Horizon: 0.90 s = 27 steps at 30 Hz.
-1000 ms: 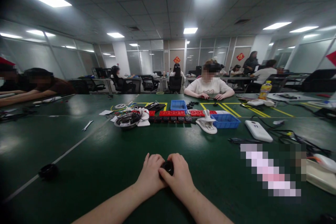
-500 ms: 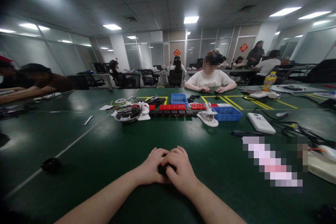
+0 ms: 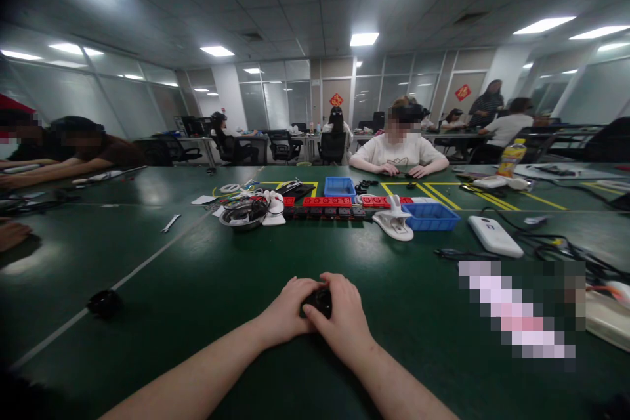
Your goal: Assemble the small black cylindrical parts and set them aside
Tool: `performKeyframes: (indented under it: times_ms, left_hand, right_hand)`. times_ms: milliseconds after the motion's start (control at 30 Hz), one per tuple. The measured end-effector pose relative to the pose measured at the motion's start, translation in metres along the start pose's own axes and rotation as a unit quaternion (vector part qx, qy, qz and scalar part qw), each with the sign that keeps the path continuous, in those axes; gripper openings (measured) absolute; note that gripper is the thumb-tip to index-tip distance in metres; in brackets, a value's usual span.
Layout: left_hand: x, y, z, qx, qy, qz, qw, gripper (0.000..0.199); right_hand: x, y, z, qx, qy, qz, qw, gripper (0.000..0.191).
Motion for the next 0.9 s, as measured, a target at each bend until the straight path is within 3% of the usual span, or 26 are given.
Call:
performKeyframes:
  times_ms: [133, 267, 367, 500, 733, 900]
  left_hand:
    - [-0.005, -0.003, 0.002, -0.07, 0.037, -0.047, 0.996, 0.053]
    - [-0.011, -0.007, 0.003, -0.106, 0.083, -0.072, 0.988, 0.033]
    - [-0.013, -0.007, 0.004, -0.094, 0.086, -0.063, 0.99, 0.03]
    - [-0.009, -0.004, 0.003, -0.067, 0.051, -0.03, 0.996, 0.04]
    - [-0.001, 0.0, 0.001, 0.002, 0.029, 0.026, 0.999, 0.03]
    - [-0.002, -0.001, 0.004, 0.012, 0.044, 0.041, 0.998, 0.042]
  right_hand:
    - [0.002, 0.001, 0.001, -0.009, -0.037, 0.015, 0.999, 0.023]
    - [0.004, 0.002, 0.001, -0.019, -0.066, 0.024, 0.997, 0.02]
    - [0.007, 0.003, -0.001, -0.012, -0.076, 0.015, 0.997, 0.017]
    - [0.015, 0.005, -0.007, 0.007, -0.052, -0.026, 0.998, 0.008]
    - [0.028, 0.003, -0.011, 0.038, 0.035, -0.123, 0.991, 0.017]
    - [0.032, 0.001, -0.013, 0.05, 0.044, -0.149, 0.987, 0.016]
Point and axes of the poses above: each hand's wrist, its own y-axis towards the middle knuckle, its own z-axis out of the palm, x = y × z, the point moved 4 cm from there along y, towards the middle knuckle, and after that the axes turned 8 degrees about -z, right-handed, at the moved point
